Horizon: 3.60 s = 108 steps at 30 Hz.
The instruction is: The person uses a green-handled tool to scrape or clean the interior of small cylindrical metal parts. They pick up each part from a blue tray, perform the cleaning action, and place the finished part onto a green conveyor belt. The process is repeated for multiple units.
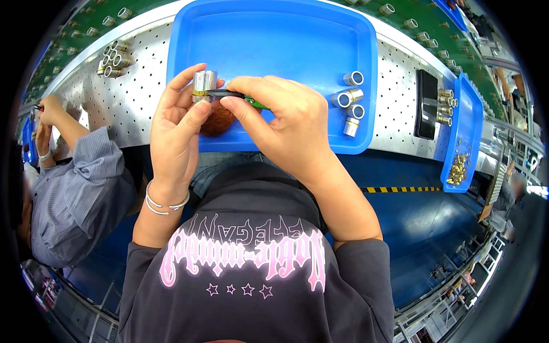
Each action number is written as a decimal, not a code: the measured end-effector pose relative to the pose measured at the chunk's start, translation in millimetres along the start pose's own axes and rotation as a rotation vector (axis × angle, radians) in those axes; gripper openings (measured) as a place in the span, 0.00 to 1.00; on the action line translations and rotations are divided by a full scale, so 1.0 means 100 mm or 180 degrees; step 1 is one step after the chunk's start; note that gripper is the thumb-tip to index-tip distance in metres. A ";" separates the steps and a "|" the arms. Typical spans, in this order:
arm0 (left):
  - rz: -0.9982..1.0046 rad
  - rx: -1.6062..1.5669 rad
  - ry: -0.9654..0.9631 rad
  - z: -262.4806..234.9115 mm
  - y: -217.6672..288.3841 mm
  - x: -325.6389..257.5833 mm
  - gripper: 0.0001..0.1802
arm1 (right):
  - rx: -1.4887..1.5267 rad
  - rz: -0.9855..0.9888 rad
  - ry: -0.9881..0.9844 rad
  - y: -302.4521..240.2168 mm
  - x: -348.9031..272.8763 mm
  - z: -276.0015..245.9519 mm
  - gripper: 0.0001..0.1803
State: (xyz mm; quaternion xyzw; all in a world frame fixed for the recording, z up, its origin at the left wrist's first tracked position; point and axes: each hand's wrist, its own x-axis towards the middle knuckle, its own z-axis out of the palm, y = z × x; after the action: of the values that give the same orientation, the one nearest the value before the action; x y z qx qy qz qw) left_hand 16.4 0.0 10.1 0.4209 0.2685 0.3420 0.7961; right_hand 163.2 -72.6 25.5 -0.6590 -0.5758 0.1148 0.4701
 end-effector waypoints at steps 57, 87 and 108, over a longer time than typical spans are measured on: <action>0.1978 0.2666 0.0623 -0.38 0.00 0.19 0.23 | 0.0037 -0.0168 -0.0833 -0.08 0.40 0.22 0.16; 0.1277 0.1876 0.0073 0.01 -0.07 -0.01 0.31 | 0.0563 0.0180 -0.0012 0.00 0.04 0.00 0.12; 0.1301 0.1888 0.0047 -0.02 -0.13 -0.03 0.30 | 0.2305 0.1727 -0.0233 0.09 0.03 0.01 0.10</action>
State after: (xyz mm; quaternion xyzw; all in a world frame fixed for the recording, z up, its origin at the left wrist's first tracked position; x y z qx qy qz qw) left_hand 17.4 -6.4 -1.8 0.6761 0.2721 0.4044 0.5525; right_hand 169.1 -68.2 19.2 -0.5747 -0.3212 0.4510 0.6026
